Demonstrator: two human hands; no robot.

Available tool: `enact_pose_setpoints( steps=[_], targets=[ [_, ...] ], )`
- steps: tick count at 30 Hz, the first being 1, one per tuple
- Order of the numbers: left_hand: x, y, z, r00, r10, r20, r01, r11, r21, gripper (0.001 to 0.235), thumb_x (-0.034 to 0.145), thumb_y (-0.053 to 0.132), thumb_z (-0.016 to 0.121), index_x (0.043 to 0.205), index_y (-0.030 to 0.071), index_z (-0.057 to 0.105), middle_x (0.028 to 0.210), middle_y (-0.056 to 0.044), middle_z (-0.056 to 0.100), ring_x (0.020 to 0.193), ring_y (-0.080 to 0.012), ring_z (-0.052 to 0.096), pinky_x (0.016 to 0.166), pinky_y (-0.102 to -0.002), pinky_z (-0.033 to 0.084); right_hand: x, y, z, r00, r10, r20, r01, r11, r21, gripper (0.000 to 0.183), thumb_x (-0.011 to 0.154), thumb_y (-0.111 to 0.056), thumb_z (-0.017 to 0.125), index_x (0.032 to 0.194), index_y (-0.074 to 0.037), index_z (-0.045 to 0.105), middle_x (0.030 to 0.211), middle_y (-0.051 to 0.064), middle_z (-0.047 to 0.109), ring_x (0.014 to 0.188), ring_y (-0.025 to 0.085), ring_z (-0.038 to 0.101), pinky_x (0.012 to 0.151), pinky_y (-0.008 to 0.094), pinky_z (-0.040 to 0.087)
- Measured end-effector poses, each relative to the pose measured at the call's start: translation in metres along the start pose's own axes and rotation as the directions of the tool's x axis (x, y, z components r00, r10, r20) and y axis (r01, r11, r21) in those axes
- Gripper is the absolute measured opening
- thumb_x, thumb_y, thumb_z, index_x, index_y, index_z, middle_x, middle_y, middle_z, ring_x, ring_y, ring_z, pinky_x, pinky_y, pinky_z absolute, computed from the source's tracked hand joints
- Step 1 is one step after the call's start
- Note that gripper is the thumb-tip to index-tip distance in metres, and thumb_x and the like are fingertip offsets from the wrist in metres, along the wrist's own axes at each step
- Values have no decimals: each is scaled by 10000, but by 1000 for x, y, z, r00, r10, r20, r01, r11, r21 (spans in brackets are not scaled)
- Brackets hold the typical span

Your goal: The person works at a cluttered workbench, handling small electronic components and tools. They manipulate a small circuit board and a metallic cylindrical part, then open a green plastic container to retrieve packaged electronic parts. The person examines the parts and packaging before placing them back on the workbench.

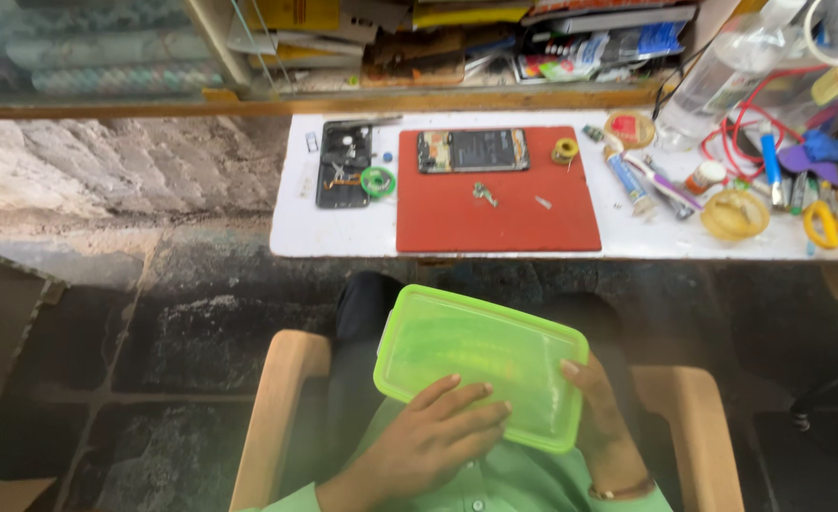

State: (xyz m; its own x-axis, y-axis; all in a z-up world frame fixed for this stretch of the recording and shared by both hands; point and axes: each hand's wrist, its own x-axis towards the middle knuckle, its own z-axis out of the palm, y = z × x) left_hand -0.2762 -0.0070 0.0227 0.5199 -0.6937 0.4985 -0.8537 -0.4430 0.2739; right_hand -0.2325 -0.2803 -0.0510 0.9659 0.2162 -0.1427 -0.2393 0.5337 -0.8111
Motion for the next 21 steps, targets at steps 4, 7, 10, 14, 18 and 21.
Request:
enact_pose_setpoints(
  steps=[4, 7, 10, 14, 18, 21],
  targets=[
    [-17, -6, 11, 962, -219, -162, 210, 975, -66, 415, 829, 265, 822, 1185, 122, 664, 1387, -92, 617, 1338, -302, 562, 1152, -523, 377, 6, 37, -6, 999, 7, 45, -7, 1000, -14, 680, 828, -285, 679, 1416, -11, 476, 1253, 167, 626, 1115, 271, 643, 927, 426, 566],
    [-29, -29, 6, 775, -556, -302, 560, 825, -82, 581, 709, 286, 888, 1184, 61, 639, 1274, -156, 623, 1196, -345, 582, 1024, -473, 429, -2, 54, -6, 996, 38, 84, -41, 999, 35, 668, 809, -275, 679, 1395, -25, 477, 1252, 158, 628, 1128, 263, 655, 939, 414, 576],
    [-46, -41, -3, 547, -821, -164, 778, 571, -263, 612, 678, 290, 908, 1164, 53, 622, 1171, -134, 638, 1089, -311, 624, 935, -416, 491, -6, 68, -2, 987, 45, 155, -40, 999, -33, 662, 800, -236, 691, 1388, -20, 479, 1220, 172, 625, 1094, 274, 663, 914, 417, 592],
    [-59, -44, -10, 395, -916, 65, 893, 367, -260, 584, 616, 279, 922, 1075, 72, 628, 1056, -99, 654, 1010, -270, 655, 883, -381, 516, -7, 73, 2, 969, 54, 241, -31, 995, -100, 649, 793, -214, 700, 1373, -18, 485, 1208, 165, 622, 1099, 256, 665, 919, 398, 598],
    [-55, -49, -14, 416, -908, 48, 896, 401, -190, 571, 609, 301, 937, 1014, 63, 613, 1024, -94, 621, 1004, -276, 623, 863, -392, 500, -2, 68, 9, 976, 117, 186, -103, 991, -83, 644, 776, -220, 697, 1354, -17, 496, 1186, 166, 632, 1078, 260, 672, 905, 398, 599],
    [-32, -60, -28, 434, -899, 56, 895, 424, -139, 563, 643, 342, 932, 998, 55, 603, 1031, -104, 599, 991, -270, 611, 842, -393, 501, 10, 45, 21, 986, 68, 152, -44, 987, -157, 637, 788, -228, 682, 1357, -3, 502, 1182, 162, 637, 1076, 260, 670, 907, 395, 597]
  ],
)
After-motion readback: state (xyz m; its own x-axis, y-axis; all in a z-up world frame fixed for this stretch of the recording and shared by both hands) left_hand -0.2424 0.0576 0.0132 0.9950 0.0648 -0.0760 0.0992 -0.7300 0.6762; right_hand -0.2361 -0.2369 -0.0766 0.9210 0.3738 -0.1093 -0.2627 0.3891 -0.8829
